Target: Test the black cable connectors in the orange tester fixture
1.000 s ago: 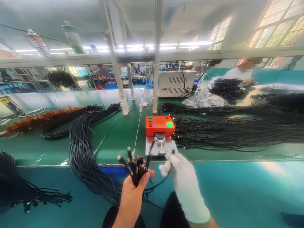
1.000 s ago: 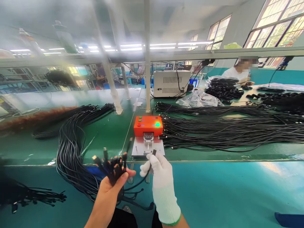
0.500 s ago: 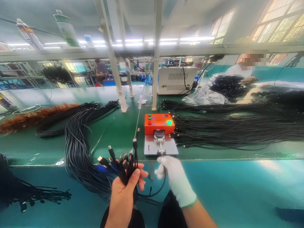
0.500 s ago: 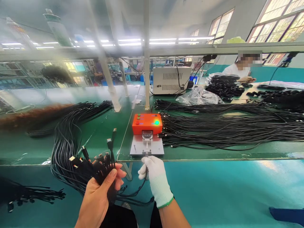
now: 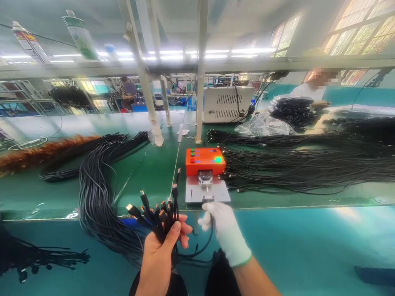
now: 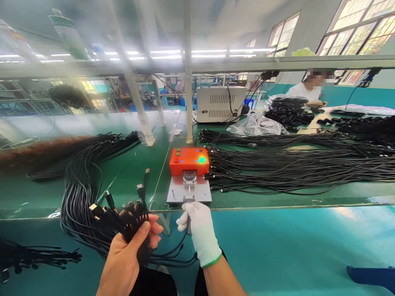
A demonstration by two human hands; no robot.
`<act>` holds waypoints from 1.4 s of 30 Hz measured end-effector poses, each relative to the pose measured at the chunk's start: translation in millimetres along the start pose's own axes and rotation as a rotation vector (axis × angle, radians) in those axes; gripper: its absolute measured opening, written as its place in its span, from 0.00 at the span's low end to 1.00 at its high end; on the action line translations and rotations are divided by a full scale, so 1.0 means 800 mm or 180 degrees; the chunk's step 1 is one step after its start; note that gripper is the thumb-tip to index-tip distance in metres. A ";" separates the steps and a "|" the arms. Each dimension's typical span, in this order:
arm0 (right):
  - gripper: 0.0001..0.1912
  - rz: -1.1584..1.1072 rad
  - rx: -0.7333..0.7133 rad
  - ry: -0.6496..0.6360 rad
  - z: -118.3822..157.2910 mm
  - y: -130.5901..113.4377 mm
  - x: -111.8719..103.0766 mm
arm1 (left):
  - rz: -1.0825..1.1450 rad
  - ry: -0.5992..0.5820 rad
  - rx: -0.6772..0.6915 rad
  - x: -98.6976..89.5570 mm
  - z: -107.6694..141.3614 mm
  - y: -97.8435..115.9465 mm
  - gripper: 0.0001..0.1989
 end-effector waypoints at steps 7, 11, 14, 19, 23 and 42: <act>0.09 0.0088 0.0075 -0.0247 0.003 -0.003 0.006 | 0.0051 -0.0172 0.0003 0.002 -0.002 -0.002 0.13; 0.11 0.1776 0.0510 -0.0201 0.020 -0.004 -0.022 | 0.0121 -0.0394 -0.0113 0.010 0.000 -0.001 0.12; 0.09 0.3034 0.0199 0.0766 0.041 -0.051 -0.050 | 0.0041 -0.0434 -0.0168 0.015 0.002 0.000 0.11; 0.15 0.2375 -0.0969 0.0494 0.066 -0.114 0.016 | -0.0323 -0.0607 -0.0173 0.021 0.000 -0.017 0.14; 0.12 0.1361 -0.0901 0.0196 0.063 -0.108 0.049 | -0.0394 -0.0609 -0.0134 0.020 -0.003 -0.030 0.16; 0.11 0.0053 -0.0015 -0.0101 0.012 -0.009 0.005 | -0.0307 -0.0140 -0.0214 0.000 0.000 -0.018 0.15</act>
Point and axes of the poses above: each hand's wrist, its own z-axis away from the middle knuckle, its own x-axis out of the palm, y = z × x, the point moved 8 cm from there along -z, towards the middle knuckle, and after that the axes turned 8 degrees about -y, right-handed, at the moved point
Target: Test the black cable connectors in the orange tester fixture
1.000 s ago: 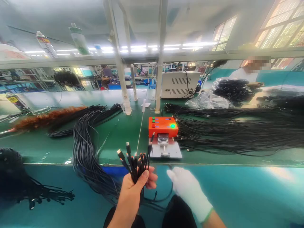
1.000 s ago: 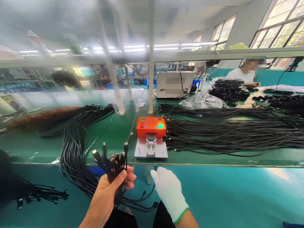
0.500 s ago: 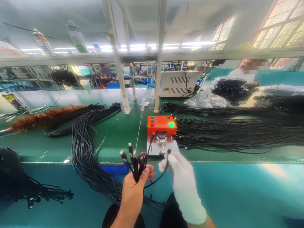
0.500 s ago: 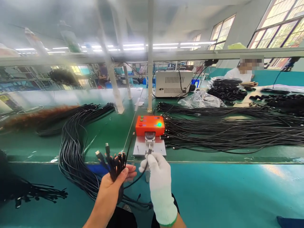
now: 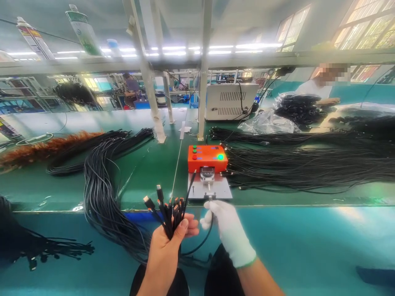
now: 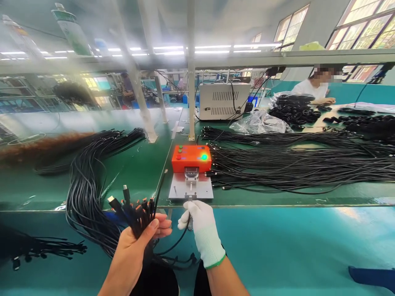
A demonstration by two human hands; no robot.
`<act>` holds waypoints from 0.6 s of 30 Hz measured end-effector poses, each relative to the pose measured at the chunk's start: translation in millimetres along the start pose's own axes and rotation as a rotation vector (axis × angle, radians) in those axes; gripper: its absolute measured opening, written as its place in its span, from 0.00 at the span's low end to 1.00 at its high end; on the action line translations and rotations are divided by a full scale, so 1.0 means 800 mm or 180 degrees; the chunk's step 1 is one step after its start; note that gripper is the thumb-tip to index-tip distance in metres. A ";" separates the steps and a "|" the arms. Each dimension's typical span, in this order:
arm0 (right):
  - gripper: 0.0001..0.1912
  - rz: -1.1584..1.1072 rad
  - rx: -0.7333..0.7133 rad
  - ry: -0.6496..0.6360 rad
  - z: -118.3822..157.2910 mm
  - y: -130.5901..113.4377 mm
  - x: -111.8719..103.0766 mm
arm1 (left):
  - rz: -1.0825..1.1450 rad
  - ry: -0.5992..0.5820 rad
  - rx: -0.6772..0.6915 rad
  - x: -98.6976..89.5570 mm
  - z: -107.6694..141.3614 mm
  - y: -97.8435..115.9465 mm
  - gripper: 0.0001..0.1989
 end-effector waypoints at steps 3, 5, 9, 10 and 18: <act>0.11 -0.0134 -0.0041 -0.0057 -0.003 0.002 0.000 | -0.0032 -0.0029 -0.0058 0.000 0.000 -0.001 0.15; 0.11 -0.0226 -0.0041 -0.0035 -0.006 0.006 -0.002 | -0.0045 -0.0058 -0.0082 0.001 0.000 -0.002 0.15; 0.10 -0.0336 -0.0057 0.0025 -0.013 0.013 -0.005 | -0.0040 -0.0060 -0.0054 0.000 -0.002 -0.004 0.14; 0.10 -0.0343 -0.0082 0.0014 -0.014 0.013 -0.004 | -0.0033 -0.0079 -0.0014 0.000 -0.003 -0.003 0.14; 0.11 -0.0296 -0.0022 0.0084 -0.016 0.014 -0.005 | 0.0045 -0.0195 0.0237 -0.003 -0.003 -0.004 0.14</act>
Point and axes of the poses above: each hand's wrist, its own z-axis away from the middle knuckle, its own x-axis out of the palm, y = z × x, the point moved 8 cm from there along -z, towards the middle knuckle, and after that the axes turned 8 degrees about -y, right-handed, at the moved point
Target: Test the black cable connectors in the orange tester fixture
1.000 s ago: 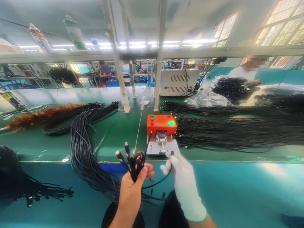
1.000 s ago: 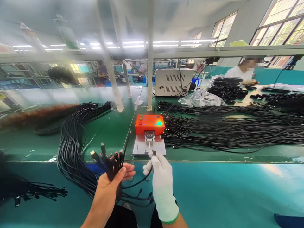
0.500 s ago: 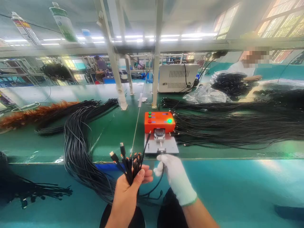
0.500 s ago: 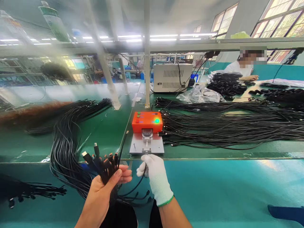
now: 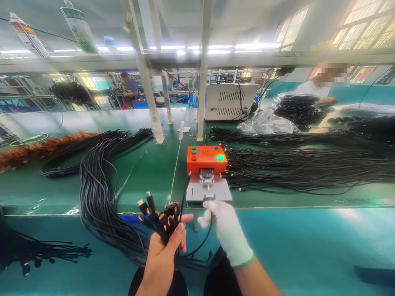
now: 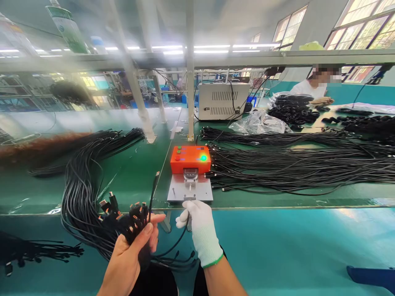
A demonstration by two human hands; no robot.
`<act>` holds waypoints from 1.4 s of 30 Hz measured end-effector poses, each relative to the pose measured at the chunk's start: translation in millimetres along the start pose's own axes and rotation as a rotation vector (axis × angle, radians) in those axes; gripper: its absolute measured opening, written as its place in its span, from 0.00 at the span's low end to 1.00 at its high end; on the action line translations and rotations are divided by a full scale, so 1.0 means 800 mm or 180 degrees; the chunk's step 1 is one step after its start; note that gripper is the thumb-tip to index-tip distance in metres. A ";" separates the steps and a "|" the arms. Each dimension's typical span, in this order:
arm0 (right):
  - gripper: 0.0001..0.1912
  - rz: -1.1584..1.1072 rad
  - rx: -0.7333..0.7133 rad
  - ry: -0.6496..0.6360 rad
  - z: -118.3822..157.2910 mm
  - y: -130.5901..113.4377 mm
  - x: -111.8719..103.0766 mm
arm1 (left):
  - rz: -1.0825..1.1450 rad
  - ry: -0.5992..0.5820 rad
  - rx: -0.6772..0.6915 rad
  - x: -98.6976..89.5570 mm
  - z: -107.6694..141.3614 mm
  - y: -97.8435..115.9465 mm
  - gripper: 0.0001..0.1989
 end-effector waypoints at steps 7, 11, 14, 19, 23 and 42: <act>0.13 0.1274 0.0305 -0.0278 0.015 -0.006 -0.002 | 0.0122 -0.0235 -0.0049 0.010 -0.002 0.010 0.14; 0.13 0.3706 0.0491 0.0471 0.041 -0.044 -0.040 | -0.0083 -0.0559 -0.0138 0.020 -0.004 0.012 0.14; 0.20 0.3964 -0.0186 0.1004 0.063 -0.092 -0.034 | -0.0310 -0.0555 -0.0103 0.020 -0.005 0.007 0.15; 0.18 0.2007 -0.0979 0.0231 0.077 -0.121 0.038 | -0.0533 -0.0436 -0.0085 0.022 -0.003 -0.002 0.17; 0.17 0.1267 -0.0868 0.0554 0.073 -0.113 0.038 | -0.0798 -0.0473 -0.0033 0.026 0.003 0.003 0.15; 0.13 -0.0799 0.0198 -0.0824 0.007 0.013 0.016 | -0.0097 -0.0202 -0.0235 0.014 0.006 0.007 0.19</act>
Point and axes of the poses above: each hand's wrist, its own z-axis away from the middle knuckle, its own x-axis out of the palm, y = z × x, the point moved 8 cm from there along -z, towards the middle knuckle, and after that the axes turned 8 degrees about -y, right-handed, at the moved point
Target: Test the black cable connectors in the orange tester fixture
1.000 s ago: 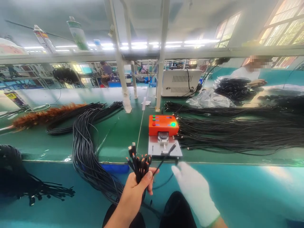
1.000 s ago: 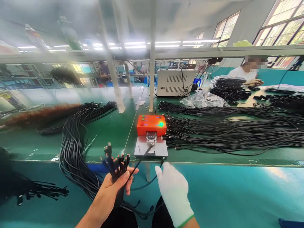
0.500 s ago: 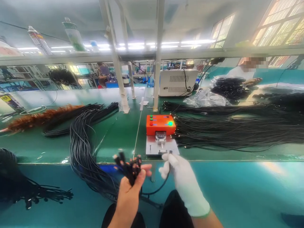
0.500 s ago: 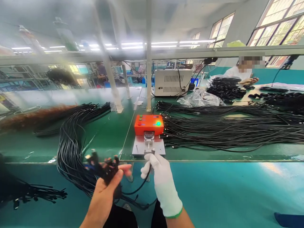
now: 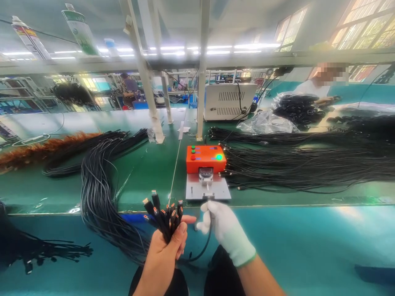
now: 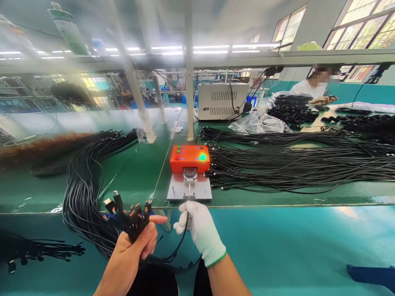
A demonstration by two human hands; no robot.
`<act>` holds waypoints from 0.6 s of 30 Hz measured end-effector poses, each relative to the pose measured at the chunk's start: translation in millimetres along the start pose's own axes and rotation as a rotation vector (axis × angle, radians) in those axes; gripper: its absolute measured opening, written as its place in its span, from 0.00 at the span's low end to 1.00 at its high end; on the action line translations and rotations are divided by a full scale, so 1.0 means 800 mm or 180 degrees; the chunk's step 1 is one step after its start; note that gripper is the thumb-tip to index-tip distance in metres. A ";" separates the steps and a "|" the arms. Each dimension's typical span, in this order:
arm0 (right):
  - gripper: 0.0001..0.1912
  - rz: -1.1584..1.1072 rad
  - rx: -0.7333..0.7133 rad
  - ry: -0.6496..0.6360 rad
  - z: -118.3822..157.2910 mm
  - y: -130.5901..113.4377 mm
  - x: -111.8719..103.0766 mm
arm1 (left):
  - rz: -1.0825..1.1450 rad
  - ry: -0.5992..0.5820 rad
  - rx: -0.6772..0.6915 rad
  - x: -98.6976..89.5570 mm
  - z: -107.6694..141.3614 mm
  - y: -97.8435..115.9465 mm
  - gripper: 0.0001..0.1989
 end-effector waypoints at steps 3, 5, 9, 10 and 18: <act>0.13 0.0006 -0.0008 0.0043 -0.003 -0.003 0.001 | 0.0083 -0.0024 -0.0043 0.001 0.001 -0.003 0.18; 0.13 0.0025 -0.0034 0.0068 -0.003 -0.006 0.002 | 0.0189 -0.0012 0.0067 0.001 0.001 -0.001 0.18; 0.13 0.0010 -0.0067 0.0095 -0.002 -0.007 0.002 | 0.0353 -0.0097 0.0181 0.002 -0.001 0.003 0.15; 0.13 -0.0001 -0.0066 0.0098 -0.002 -0.006 0.002 | 0.0330 -0.0114 0.0169 0.002 -0.001 0.004 0.13; 0.14 0.0081 -0.0040 0.0092 -0.004 -0.003 -0.001 | -0.0032 -0.0022 0.0093 -0.002 -0.005 0.012 0.09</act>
Point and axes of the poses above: each hand's wrist, its own z-axis away from the middle knuckle, its own x-axis out of the palm, y = z × x, the point moved 8 cm from there along -z, towards the middle knuckle, and after that the axes turned 8 degrees about -y, right-handed, at the moved point
